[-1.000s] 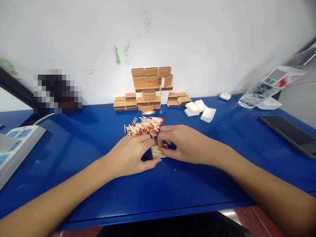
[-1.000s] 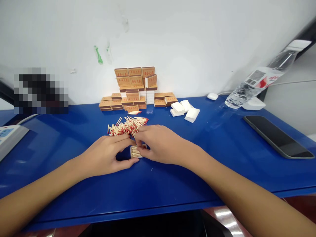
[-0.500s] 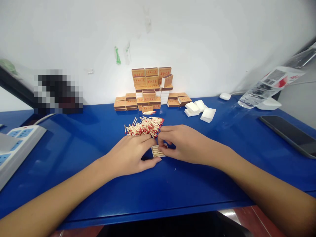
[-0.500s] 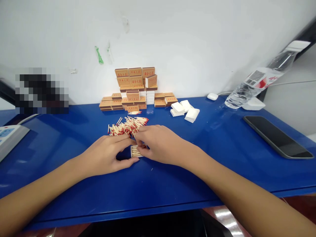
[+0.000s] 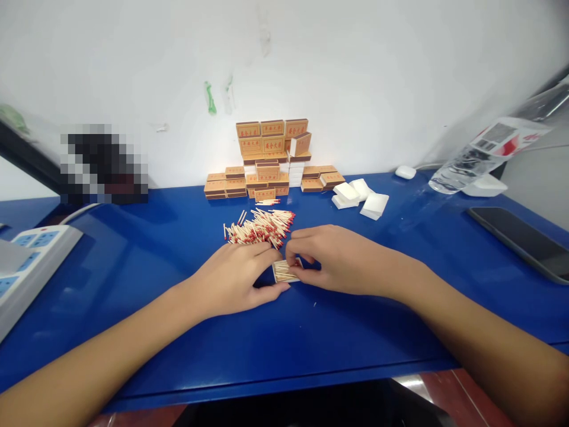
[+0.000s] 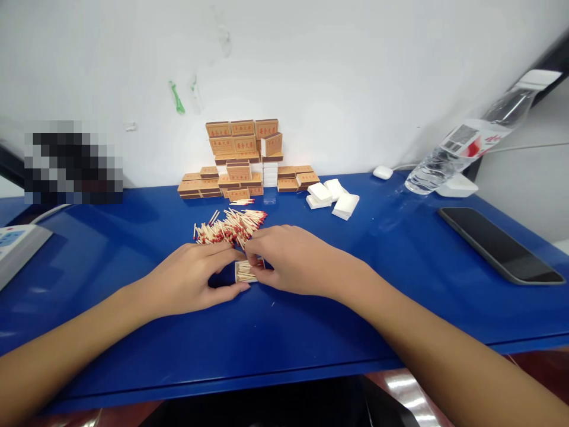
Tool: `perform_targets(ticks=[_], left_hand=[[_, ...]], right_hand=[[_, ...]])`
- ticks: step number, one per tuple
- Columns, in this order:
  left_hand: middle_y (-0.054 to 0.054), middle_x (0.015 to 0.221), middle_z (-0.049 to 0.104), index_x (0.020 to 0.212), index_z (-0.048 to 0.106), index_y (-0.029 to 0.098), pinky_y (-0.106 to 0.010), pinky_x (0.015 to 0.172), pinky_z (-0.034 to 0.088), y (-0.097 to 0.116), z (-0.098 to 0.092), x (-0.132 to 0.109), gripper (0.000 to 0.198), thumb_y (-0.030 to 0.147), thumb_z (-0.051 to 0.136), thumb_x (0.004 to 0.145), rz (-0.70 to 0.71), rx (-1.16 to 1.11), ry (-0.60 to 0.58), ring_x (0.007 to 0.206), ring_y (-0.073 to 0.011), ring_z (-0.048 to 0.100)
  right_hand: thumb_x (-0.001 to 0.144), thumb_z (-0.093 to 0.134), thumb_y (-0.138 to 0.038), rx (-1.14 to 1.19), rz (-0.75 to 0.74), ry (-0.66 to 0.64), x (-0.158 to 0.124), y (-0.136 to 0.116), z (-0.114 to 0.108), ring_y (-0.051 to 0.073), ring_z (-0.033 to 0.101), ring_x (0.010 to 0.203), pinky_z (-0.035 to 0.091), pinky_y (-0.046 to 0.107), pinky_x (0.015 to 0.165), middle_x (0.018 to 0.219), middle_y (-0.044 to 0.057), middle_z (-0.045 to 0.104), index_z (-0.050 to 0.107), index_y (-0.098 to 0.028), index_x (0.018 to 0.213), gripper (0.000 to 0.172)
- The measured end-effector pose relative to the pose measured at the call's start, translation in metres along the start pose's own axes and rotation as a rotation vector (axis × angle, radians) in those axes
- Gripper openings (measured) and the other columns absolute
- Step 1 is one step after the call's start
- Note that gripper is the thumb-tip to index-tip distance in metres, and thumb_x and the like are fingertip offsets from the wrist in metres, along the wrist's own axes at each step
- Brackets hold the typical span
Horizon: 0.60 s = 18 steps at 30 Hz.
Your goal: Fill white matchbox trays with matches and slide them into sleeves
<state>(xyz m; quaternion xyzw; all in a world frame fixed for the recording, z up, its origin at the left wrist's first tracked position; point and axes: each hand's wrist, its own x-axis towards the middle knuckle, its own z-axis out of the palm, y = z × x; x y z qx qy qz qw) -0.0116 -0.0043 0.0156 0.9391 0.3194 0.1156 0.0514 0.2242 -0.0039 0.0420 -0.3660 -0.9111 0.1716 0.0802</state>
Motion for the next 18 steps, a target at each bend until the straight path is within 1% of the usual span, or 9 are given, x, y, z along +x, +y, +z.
perform_targets(ticks=[5,9,11,14,18], left_hand=[[-0.004,0.093,0.076,0.107,0.071,0.017,-0.033,0.062,0.048,-0.0003,0.0002,-0.0009,0.032,0.048,0.065,0.099,0.011,0.006,0.006,0.077,-0.0218,0.072],[-0.004,0.095,0.076,0.110,0.070,0.017,-0.033,0.062,0.048,0.0005,-0.0010,-0.0011,0.032,0.047,0.065,0.099,0.015,0.016,0.000,0.076,-0.0217,0.072],[-0.004,0.095,0.076,0.110,0.070,0.017,-0.033,0.062,0.049,0.0009,-0.0011,-0.0009,0.033,0.047,0.064,0.099,0.014,0.019,-0.009,0.076,-0.0219,0.072],[-0.004,0.094,0.075,0.108,0.070,0.017,-0.033,0.062,0.048,0.0010,-0.0008,-0.0007,0.033,0.048,0.064,0.099,0.015,0.025,-0.012,0.076,-0.0220,0.072],[-0.004,0.094,0.076,0.111,0.071,0.017,-0.032,0.062,0.048,0.0004,-0.0012,-0.0010,0.033,0.048,0.064,0.100,0.014,0.020,-0.010,0.076,-0.0215,0.072]], right_hand=[[0.092,0.062,-0.014,-0.006,-0.004,-0.016,-0.0010,0.0003,-0.0017,0.014,0.055,0.073,0.035,0.029,0.067,0.085,0.000,0.064,0.062,-0.018,0.082,0.011],[0.098,0.058,-0.013,-0.008,-0.046,0.007,-0.0002,0.0030,-0.0009,0.014,0.055,0.075,0.034,0.029,0.068,0.090,0.002,0.065,0.063,-0.018,0.088,0.012],[0.101,0.055,-0.015,-0.013,-0.051,-0.008,-0.0002,0.0032,-0.0013,0.015,0.055,0.074,0.034,0.030,0.067,0.090,0.003,0.065,0.063,-0.018,0.088,0.015],[0.102,0.054,-0.017,-0.003,-0.035,-0.041,-0.0008,0.0014,-0.0022,0.015,0.055,0.073,0.033,0.030,0.066,0.089,0.003,0.064,0.062,-0.018,0.085,0.019],[0.099,0.057,-0.016,-0.002,0.000,-0.052,-0.0009,-0.0011,-0.0012,0.015,0.057,0.074,0.034,0.030,0.067,0.088,0.003,0.065,0.061,-0.018,0.085,0.015]])
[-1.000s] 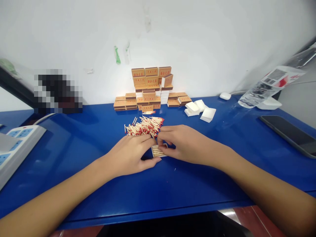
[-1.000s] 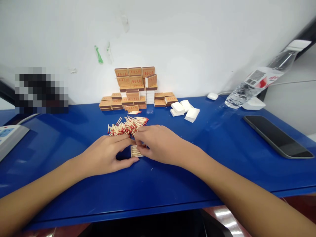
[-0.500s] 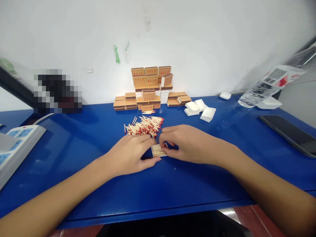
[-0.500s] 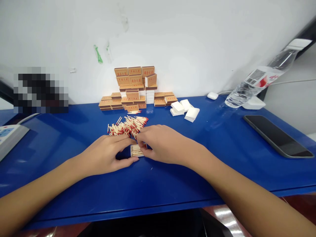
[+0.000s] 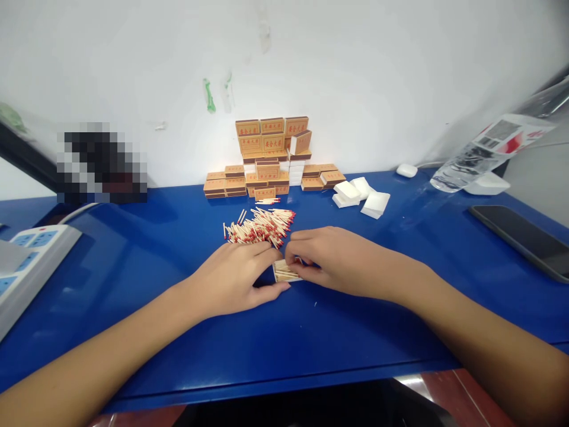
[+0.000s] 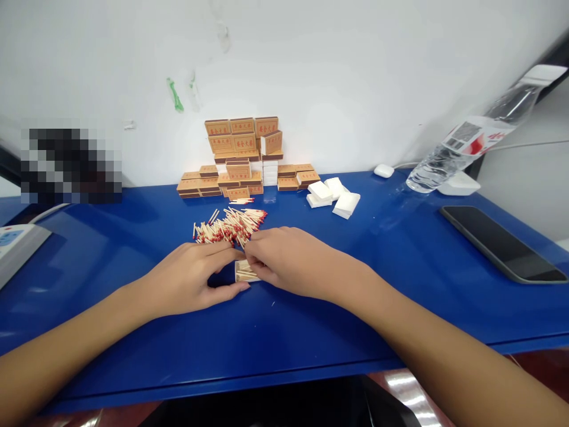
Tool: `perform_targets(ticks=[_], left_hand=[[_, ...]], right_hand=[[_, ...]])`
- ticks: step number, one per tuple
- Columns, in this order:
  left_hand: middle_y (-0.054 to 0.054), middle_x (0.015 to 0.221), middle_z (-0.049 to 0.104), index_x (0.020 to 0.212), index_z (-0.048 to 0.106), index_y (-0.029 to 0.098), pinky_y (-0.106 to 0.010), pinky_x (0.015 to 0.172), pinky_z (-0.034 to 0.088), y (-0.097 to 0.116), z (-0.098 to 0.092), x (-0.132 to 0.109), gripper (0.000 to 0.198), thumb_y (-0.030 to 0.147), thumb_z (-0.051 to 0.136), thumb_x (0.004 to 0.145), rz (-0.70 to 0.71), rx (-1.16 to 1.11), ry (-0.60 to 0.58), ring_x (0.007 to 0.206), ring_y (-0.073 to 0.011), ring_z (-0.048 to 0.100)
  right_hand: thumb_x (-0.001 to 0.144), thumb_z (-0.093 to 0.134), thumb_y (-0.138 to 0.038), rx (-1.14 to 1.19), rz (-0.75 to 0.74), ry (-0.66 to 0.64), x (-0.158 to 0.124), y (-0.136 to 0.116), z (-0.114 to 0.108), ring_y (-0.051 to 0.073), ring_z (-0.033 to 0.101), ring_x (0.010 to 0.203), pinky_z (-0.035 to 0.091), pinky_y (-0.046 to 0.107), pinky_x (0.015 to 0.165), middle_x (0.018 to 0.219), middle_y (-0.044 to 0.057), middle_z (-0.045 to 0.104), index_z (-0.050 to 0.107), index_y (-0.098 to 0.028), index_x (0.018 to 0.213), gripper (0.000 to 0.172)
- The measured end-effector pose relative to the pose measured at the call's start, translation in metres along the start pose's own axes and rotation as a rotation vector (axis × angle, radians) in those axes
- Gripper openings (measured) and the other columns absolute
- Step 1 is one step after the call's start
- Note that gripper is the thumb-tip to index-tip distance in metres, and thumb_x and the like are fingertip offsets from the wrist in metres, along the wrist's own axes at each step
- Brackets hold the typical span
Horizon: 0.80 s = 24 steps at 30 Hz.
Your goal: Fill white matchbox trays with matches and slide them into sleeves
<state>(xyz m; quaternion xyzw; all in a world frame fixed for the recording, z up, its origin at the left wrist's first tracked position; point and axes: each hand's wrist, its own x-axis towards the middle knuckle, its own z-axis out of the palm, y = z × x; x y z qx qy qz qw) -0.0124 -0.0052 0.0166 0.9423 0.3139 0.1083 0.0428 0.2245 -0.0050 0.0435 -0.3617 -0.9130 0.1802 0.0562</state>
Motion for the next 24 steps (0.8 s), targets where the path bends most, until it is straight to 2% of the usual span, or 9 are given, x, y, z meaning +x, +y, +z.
perform_targets(ticks=[5,14,24], left_hand=[[-0.004,0.096,0.076,0.110,0.071,0.017,-0.034,0.062,0.049,0.0006,-0.0007,0.0005,0.033,0.048,0.064,0.099,-0.019,-0.008,-0.010,0.079,-0.0228,0.072],[-0.004,0.095,0.076,0.109,0.070,0.019,-0.032,0.062,0.048,0.0017,-0.0015,0.0012,0.034,0.050,0.065,0.099,-0.041,0.022,-0.022,0.079,-0.0218,0.072],[-0.004,0.092,0.073,0.100,0.066,0.019,-0.030,0.061,0.046,0.0005,-0.0013,0.0015,0.033,0.051,0.062,0.100,-0.025,0.031,-0.024,0.077,-0.0201,0.070]], right_hand=[[0.100,0.056,-0.019,0.000,-0.002,0.002,0.0017,-0.0006,0.0028,0.015,0.057,0.074,0.035,0.030,0.067,0.089,0.003,0.066,0.061,-0.018,0.085,0.016],[0.094,0.062,-0.018,0.023,0.022,0.002,-0.0026,-0.0025,-0.0024,0.016,0.057,0.076,0.036,0.030,0.068,0.087,0.002,0.067,0.063,-0.019,0.084,0.010],[0.099,0.060,-0.014,0.191,-0.071,-0.023,-0.0012,-0.0001,-0.0014,0.015,0.058,0.078,0.039,0.029,0.071,0.088,0.002,0.068,0.067,-0.019,0.088,0.014]])
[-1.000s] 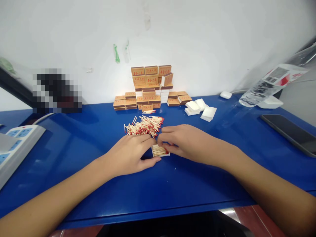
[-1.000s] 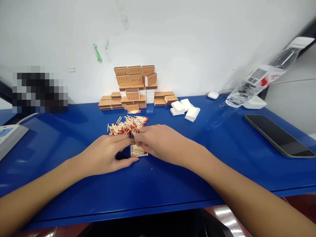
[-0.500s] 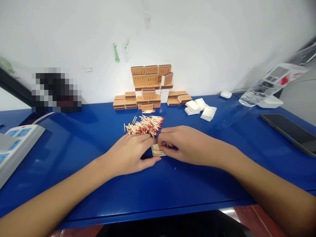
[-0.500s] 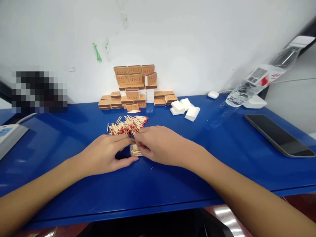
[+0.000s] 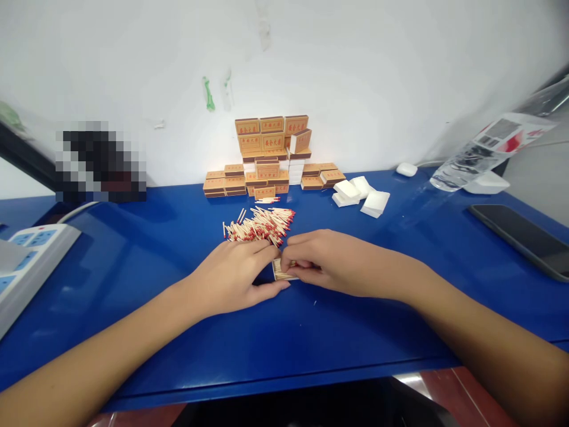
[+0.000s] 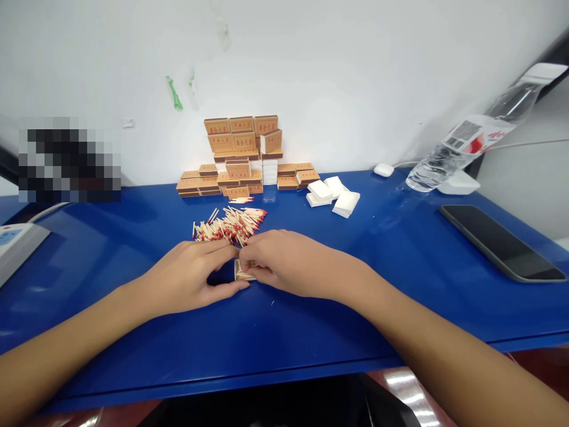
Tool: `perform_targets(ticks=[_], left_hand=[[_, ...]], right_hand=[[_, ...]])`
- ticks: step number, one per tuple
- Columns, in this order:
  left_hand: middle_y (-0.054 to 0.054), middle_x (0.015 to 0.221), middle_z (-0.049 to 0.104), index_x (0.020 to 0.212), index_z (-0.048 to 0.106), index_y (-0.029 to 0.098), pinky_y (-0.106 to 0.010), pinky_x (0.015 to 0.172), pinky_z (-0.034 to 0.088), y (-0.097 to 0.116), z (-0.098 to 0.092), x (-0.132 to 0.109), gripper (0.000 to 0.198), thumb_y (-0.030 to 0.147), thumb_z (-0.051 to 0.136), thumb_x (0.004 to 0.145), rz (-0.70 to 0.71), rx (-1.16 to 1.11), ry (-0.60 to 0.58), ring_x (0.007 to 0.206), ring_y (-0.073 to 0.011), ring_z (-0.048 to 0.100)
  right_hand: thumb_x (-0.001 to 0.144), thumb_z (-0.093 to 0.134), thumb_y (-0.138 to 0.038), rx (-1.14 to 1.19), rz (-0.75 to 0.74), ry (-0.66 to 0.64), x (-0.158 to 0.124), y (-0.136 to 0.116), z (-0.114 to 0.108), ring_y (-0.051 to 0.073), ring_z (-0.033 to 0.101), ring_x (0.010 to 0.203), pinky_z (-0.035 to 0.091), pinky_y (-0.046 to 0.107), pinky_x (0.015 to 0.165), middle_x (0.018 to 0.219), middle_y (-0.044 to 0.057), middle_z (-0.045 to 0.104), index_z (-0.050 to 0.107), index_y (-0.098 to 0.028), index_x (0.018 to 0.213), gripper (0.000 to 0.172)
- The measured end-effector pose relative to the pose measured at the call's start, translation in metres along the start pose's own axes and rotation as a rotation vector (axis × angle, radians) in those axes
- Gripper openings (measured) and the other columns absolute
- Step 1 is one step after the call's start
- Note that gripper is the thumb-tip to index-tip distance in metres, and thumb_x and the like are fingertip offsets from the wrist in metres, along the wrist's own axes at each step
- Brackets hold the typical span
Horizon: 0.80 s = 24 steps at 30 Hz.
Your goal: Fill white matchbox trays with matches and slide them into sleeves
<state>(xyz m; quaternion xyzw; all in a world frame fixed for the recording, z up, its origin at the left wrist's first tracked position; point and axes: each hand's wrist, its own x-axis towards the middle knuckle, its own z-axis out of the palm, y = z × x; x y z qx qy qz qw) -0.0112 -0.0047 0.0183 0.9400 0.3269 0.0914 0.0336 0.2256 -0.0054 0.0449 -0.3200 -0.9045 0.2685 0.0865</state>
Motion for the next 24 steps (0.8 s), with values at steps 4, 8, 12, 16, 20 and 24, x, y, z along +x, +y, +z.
perform_targets(ticks=[4,8,12,16,20,24], left_hand=[[-0.003,0.088,0.071,0.098,0.065,0.018,-0.030,0.059,0.045,-0.0006,0.0000,0.0000,0.033,0.051,0.062,0.101,0.015,-0.004,0.001,0.074,-0.0193,0.069],[-0.002,0.084,0.068,0.096,0.065,0.018,-0.030,0.057,0.043,-0.0014,-0.0006,0.0002,0.034,0.052,0.062,0.101,0.033,-0.001,0.014,0.070,-0.0185,0.066],[-0.002,0.085,0.068,0.097,0.065,0.018,-0.029,0.057,0.042,-0.0021,-0.0011,0.0003,0.036,0.054,0.061,0.102,0.031,-0.004,0.002,0.070,-0.0180,0.066],[-0.003,0.089,0.071,0.102,0.067,0.018,-0.029,0.058,0.043,-0.0019,-0.0005,0.0003,0.038,0.055,0.061,0.102,0.030,-0.003,0.000,0.072,-0.0187,0.067],[-0.003,0.093,0.073,0.111,0.068,0.018,-0.031,0.059,0.043,-0.0022,0.0003,0.0000,0.039,0.056,0.064,0.100,0.025,0.012,0.019,0.075,-0.0212,0.069],[-0.004,0.092,0.074,0.107,0.069,0.018,-0.030,0.059,0.042,-0.0026,0.0002,-0.0005,0.041,0.058,0.064,0.099,0.006,0.018,0.025,0.076,-0.0218,0.070]], right_hand=[[0.097,0.065,-0.015,0.020,0.028,-0.002,0.0003,0.0003,0.0006,0.014,0.057,0.078,0.039,0.028,0.071,0.089,0.001,0.068,0.068,-0.019,0.088,0.010],[0.099,0.064,-0.015,0.002,0.044,-0.011,0.0011,0.0007,0.0020,0.015,0.059,0.081,0.039,0.028,0.071,0.093,0.002,0.069,0.070,-0.018,0.093,0.008],[0.098,0.063,-0.013,0.009,0.017,-0.022,0.0005,0.0003,-0.0003,0.014,0.057,0.079,0.039,0.027,0.071,0.090,0.001,0.068,0.068,-0.019,0.090,0.011],[0.097,0.060,-0.013,0.002,0.015,0.003,0.0000,0.0016,-0.0017,0.014,0.055,0.075,0.037,0.028,0.068,0.085,0.000,0.067,0.066,-0.020,0.087,0.014],[0.095,0.060,-0.015,-0.098,0.059,0.060,0.0003,0.0040,-0.0014,0.014,0.050,0.069,0.033,0.029,0.065,0.079,0.000,0.063,0.066,-0.019,0.084,0.013],[0.094,0.062,-0.016,-0.118,0.055,0.066,-0.0003,0.0054,-0.0032,0.013,0.049,0.069,0.033,0.029,0.065,0.078,-0.001,0.061,0.066,-0.019,0.083,0.012]])
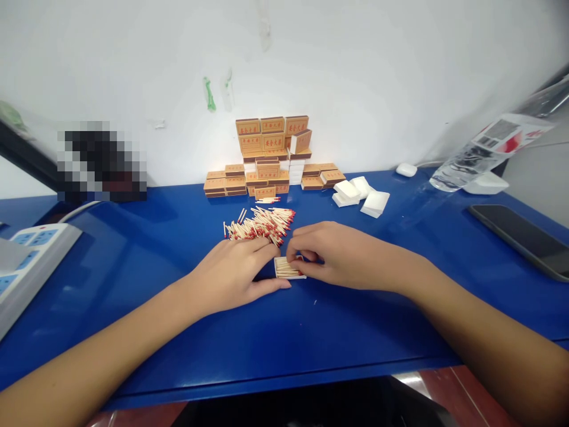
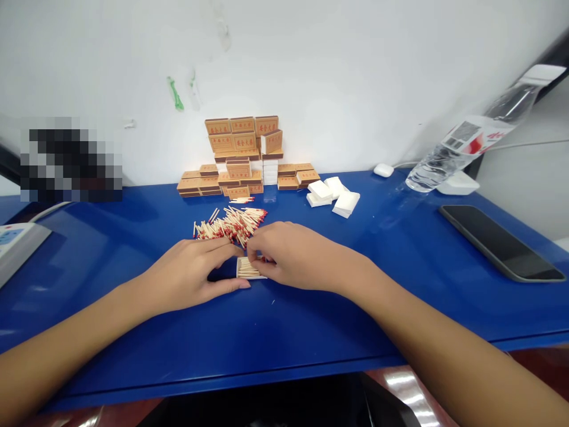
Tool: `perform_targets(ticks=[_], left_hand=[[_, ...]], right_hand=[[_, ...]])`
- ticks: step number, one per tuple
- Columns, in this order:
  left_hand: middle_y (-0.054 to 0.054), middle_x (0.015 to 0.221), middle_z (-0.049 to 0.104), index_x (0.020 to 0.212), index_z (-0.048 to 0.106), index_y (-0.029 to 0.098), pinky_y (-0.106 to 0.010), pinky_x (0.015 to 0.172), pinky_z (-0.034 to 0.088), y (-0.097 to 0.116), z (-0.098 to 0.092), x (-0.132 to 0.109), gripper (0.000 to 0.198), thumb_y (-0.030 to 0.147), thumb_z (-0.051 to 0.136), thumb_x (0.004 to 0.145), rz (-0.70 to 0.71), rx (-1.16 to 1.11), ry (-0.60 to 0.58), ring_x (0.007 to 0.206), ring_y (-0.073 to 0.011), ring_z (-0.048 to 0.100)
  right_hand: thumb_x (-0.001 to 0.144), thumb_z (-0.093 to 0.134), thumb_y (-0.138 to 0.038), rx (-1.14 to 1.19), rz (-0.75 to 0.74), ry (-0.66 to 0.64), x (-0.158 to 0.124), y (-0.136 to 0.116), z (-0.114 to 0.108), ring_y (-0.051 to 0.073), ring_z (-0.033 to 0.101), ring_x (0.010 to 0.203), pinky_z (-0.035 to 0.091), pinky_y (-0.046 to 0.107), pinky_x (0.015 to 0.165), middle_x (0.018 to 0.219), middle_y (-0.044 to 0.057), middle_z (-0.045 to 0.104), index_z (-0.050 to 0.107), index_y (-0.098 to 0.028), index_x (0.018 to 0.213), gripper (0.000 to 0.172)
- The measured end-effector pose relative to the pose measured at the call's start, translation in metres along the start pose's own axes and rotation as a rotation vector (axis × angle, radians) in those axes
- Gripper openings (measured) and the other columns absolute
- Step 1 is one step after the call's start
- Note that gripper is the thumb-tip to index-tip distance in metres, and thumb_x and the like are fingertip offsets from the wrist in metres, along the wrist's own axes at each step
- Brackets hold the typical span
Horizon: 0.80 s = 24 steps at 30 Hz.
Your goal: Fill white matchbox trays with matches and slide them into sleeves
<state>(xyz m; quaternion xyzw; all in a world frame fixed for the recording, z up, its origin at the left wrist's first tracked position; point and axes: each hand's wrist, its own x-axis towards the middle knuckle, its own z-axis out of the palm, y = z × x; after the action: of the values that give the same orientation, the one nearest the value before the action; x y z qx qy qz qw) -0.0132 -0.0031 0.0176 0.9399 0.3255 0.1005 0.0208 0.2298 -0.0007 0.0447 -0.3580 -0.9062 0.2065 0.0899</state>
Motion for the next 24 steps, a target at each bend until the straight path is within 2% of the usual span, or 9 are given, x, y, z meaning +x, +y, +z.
perform_targets(ticks=[9,13,16,18,20,24], left_hand=[[-0.004,0.093,0.075,0.103,0.067,0.018,-0.030,0.058,0.042,0.001,-0.001,0.000,0.044,0.061,0.063,0.099,-0.023,0.004,-0.012,0.075,-0.0217,0.070],[-0.005,0.095,0.076,0.105,0.068,0.018,-0.031,0.059,0.043,0.001,0.001,-0.001,0.045,0.062,0.061,0.099,-0.034,0.001,-0.007,0.078,-0.0226,0.072],[-0.004,0.100,0.077,0.109,0.069,0.019,-0.033,0.061,0.046,0.001,0.003,-0.002,0.045,0.063,0.061,0.099,-0.034,-0.009,0.007,0.083,-0.0241,0.073],[-0.004,0.101,0.077,0.109,0.069,0.019,-0.034,0.061,0.047,0.001,0.003,-0.002,0.045,0.062,0.061,0.099,-0.042,-0.007,0.001,0.085,-0.0251,0.074],[-0.004,0.101,0.076,0.108,0.069,0.019,-0.035,0.061,0.047,0.001,0.003,-0.002,0.044,0.061,0.061,0.100,-0.048,-0.004,-0.001,0.085,-0.0256,0.074],[-0.004,0.099,0.076,0.105,0.068,0.018,-0.034,0.058,0.044,0.002,0.003,-0.001,0.043,0.061,0.062,0.099,-0.038,-0.009,0.006,0.082,-0.0253,0.074]], right_hand=[[0.093,0.061,-0.015,-0.035,-0.003,0.024,-0.002,0.000,-0.002,0.013,0.048,0.068,0.033,0.029,0.065,0.076,-0.001,0.060,0.067,-0.019,0.082,0.013],[0.094,0.062,-0.020,0.050,-0.020,0.025,0.002,0.009,-0.007,0.012,0.048,0.064,0.034,0.028,0.062,0.070,-0.003,0.059,0.072,-0.020,0.085,0.013],[0.095,0.063,-0.030,0.056,0.062,0.182,0.021,0.027,-0.013,0.011,0.045,0.057,0.033,0.030,0.059,0.063,-0.003,0.057,0.075,-0.019,0.087,0.018],[0.093,0.063,-0.026,-0.011,0.141,0.293,0.043,0.040,-0.016,0.012,0.046,0.058,0.034,0.031,0.061,0.061,-0.003,0.056,0.077,-0.017,0.088,0.017],[0.091,0.064,-0.026,-0.097,0.179,0.308,0.066,0.049,-0.017,0.013,0.049,0.059,0.035,0.032,0.062,0.064,0.000,0.060,0.080,-0.016,0.096,0.019],[0.089,0.062,-0.023,-0.279,0.227,0.301,0.101,0.058,-0.011,0.017,0.058,0.069,0.039,0.034,0.066,0.078,0.006,0.072,0.082,-0.018,0.095,0.021]])
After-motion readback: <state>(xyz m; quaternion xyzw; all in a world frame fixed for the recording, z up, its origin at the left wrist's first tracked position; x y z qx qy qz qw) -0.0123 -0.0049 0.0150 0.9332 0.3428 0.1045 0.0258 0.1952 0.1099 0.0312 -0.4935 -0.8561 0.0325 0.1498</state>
